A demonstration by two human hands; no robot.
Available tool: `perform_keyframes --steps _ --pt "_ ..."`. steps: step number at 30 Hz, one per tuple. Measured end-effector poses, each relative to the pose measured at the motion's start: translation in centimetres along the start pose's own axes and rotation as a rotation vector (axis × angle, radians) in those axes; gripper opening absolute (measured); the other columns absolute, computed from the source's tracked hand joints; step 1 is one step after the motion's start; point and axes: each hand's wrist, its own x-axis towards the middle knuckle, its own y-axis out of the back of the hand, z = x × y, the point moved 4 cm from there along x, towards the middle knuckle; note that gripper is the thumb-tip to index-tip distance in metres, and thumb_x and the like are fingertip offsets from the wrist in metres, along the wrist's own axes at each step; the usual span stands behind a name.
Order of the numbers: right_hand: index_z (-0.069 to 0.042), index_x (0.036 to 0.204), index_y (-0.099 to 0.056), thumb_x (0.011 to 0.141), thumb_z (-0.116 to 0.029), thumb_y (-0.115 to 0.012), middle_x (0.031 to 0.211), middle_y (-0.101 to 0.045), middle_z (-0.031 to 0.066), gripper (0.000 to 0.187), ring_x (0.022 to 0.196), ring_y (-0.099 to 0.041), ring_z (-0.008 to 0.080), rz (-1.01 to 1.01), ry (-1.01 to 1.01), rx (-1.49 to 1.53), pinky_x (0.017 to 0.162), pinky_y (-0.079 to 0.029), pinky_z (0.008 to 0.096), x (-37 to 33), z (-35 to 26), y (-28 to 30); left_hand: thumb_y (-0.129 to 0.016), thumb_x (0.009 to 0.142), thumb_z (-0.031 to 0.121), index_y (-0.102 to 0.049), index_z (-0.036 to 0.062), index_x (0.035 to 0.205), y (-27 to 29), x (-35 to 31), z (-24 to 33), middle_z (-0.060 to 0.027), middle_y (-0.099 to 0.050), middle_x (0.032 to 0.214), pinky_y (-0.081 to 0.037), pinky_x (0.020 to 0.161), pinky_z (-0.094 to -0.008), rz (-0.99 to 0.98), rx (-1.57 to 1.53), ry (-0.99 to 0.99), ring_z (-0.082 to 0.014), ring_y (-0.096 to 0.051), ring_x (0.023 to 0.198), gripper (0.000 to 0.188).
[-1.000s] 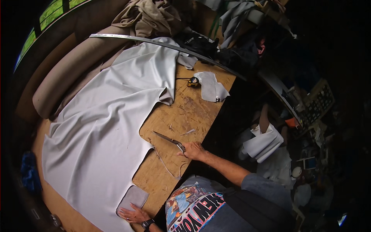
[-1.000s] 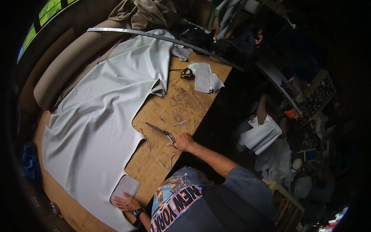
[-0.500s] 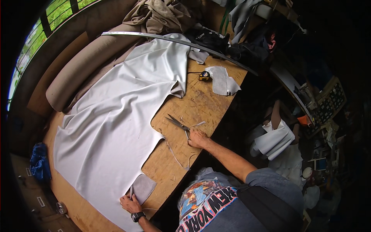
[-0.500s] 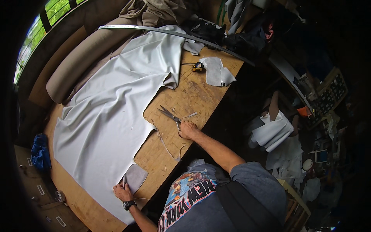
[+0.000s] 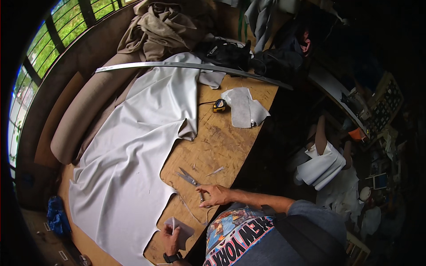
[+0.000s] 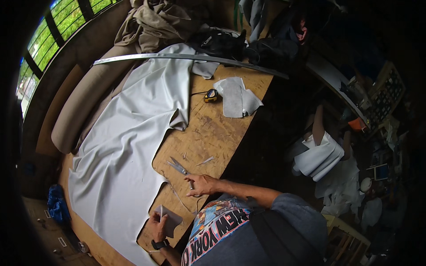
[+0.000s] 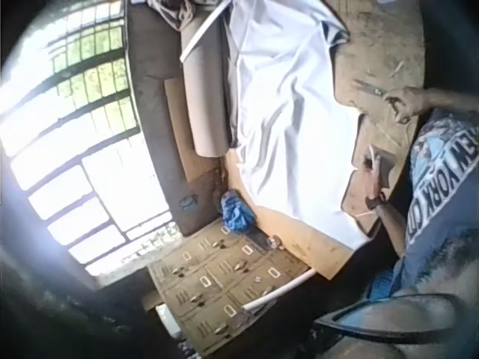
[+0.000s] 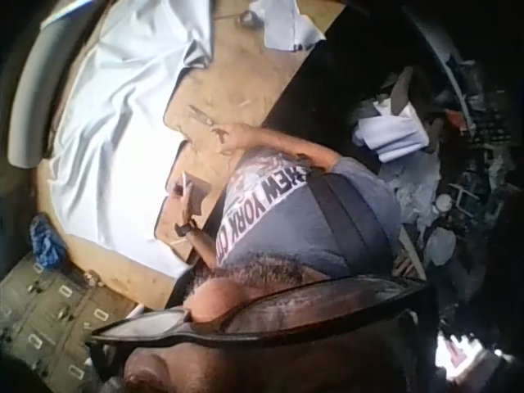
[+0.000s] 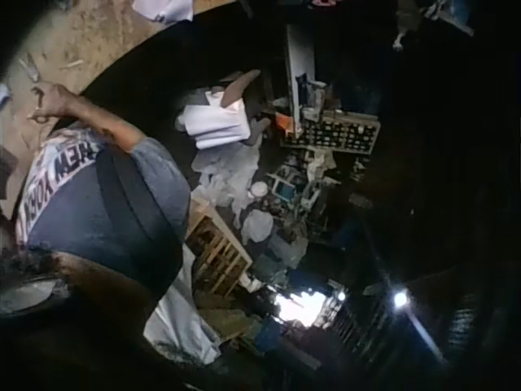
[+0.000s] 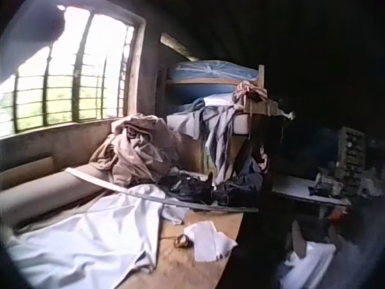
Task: Cutting a specific pattern piece from a larger sheet of fabric using tailor's scissors.
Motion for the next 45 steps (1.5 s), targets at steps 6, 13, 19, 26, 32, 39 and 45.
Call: perform_keyframes --steps 6,13,19,26,32,39,45 --pt "-0.002 0.117 -0.061 0.094 -0.043 -0.064 0.106 -0.068 0.0097 0.047 0.092 -0.065 0.018 -0.083 -0.278 0.921 0.077 -0.052 0.0347 3.2 12.1 4.7 -0.074 0.086 0.007 -0.054 0.007 0.09 -16.5 9.0 8.8 0.0023 -0.058 0.082 -0.043 0.071 -0.0226 -0.284 -0.058 -0.067 -0.0073 -0.053 0.075 0.02" --pt "-0.004 0.101 -0.066 0.093 -0.035 -0.063 0.092 -0.07 0.0176 0.032 0.087 -0.07 0.0326 0.278 -0.263 -0.059 0.076 -0.054 0.0424 0.1 17.2 22.2 -0.075 0.086 0.01 -0.058 0.0048 0.097 -24.2 18.2 -0.1 -0.0013 -0.062 0.086 -0.046 0.069 -0.0242 -0.09 -0.087 0.049 -0.0094 -0.056 0.075 0.021" --pt "-0.003 0.1 -0.063 0.086 -0.02 -0.066 0.093 -0.067 0.0161 0.022 0.089 -0.066 0.0347 0.376 -0.102 -0.379 0.078 -0.053 0.0446 0.3 20.8 26.6 -0.074 0.085 0.012 -0.061 -0.0005 0.113 -23.0 18.3 -0.9 -0.0075 -0.067 0.098 -0.052 0.077 -0.0311 0.07 0.165 -0.045 -0.0152 -0.062 0.084 0.033" --pt "0.0 0.095 -0.061 0.078 -0.009 -0.069 0.1 -0.061 0.02 0.022 0.092 -0.063 0.0378 0.285 0.038 -0.702 0.081 -0.055 0.0458 5.0 21.0 27.1 -0.075 0.085 0.024 -0.059 -0.0049 0.125 -22.6 20.9 0.5 -0.0161 -0.069 0.109 -0.052 0.088 -0.0359 0.099 0.436 -0.071 -0.0242 -0.066 0.097 0.052" --pt "0.003 0.093 -0.062 0.077 -0.008 -0.07 0.101 -0.06 0.0227 0.021 0.094 -0.065 0.0368 0.095 -0.13 -0.76 0.081 -0.057 0.0443 7.6 21.8 27.8 -0.075 0.088 0.028 -0.058 -0.0005 0.127 -21.7 18.2 -1.2 -0.0107 -0.066 0.113 -0.05 0.087 -0.0342 0.223 -0.129 0.23 -0.0201 -0.063 0.098 0.051" --pt "0.001 0.091 -0.062 0.075 -0.008 -0.068 0.092 -0.061 0.0194 0.019 0.087 -0.067 0.0371 0.155 -0.098 -0.745 0.078 -0.056 0.0465 9.0 23.1 28.1 -0.072 0.09 0.023 -0.06 0.0017 0.123 -21.8 17.2 -1.6 -0.0049 -0.066 0.109 -0.049 0.082 -0.0288 0.257 -0.222 0.233 -0.0128 -0.061 0.093 0.041" --pt "-0.001 0.091 -0.061 0.076 -0.01 -0.063 0.091 -0.064 0.0205 0.018 0.087 -0.066 0.0403 0.205 -0.096 -0.595 0.078 -0.054 0.0502 8.7 21.7 28.0 -0.071 0.091 0.024 -0.062 0.0021 0.121 -21.9 16.8 -1.3 -0.0036 -0.066 0.109 -0.049 0.081 -0.0274 0.256 -0.253 0.225 -0.0121 -0.061 0.092 0.039"
